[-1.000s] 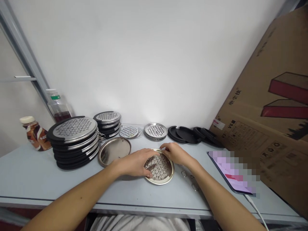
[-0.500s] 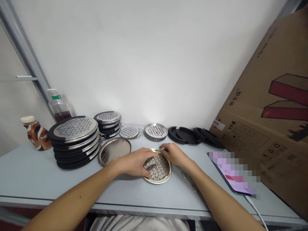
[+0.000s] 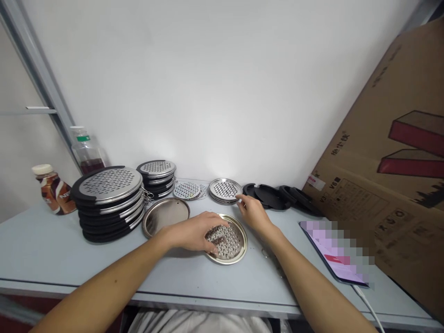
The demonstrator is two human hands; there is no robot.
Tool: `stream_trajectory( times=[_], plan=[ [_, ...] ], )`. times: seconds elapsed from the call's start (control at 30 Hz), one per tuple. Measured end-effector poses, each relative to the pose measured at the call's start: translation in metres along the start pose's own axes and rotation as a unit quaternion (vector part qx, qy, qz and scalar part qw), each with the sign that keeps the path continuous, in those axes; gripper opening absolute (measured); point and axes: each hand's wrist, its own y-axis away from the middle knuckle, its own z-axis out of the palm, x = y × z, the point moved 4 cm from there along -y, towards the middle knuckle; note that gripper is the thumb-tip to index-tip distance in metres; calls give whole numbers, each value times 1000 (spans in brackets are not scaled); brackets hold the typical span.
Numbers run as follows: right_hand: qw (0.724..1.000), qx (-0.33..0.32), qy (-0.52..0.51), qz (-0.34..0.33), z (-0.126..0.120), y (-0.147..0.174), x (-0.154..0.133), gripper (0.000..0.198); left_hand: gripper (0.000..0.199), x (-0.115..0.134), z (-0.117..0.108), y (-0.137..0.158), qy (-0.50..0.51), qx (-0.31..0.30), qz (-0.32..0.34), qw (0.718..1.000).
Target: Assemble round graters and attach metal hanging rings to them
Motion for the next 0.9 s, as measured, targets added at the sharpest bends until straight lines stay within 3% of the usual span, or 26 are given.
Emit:
stream_trajectory(
  times=[0.13,0.37,0.47,0.7,0.9],
  plan=[
    [999,12,51,8,8,-12,4,36,71,-1,-2,1,9,-1,9,1000],
    [998,12,61,-7,15,-14,9,27,96,-17,1,5,-7,-37,-67,997],
    [998,31,52,-11,12,-15,12,25,105,-21,3,5,-10,-55,-66,996],
    [991,130,-15,-21,2,-14,17,18,110,-21,2,6,-11,-44,-45,998],
    [968,237,-65,-40,-21,-9,11,17,114,-24,4,3,-12,-30,-23,999]
  ],
)
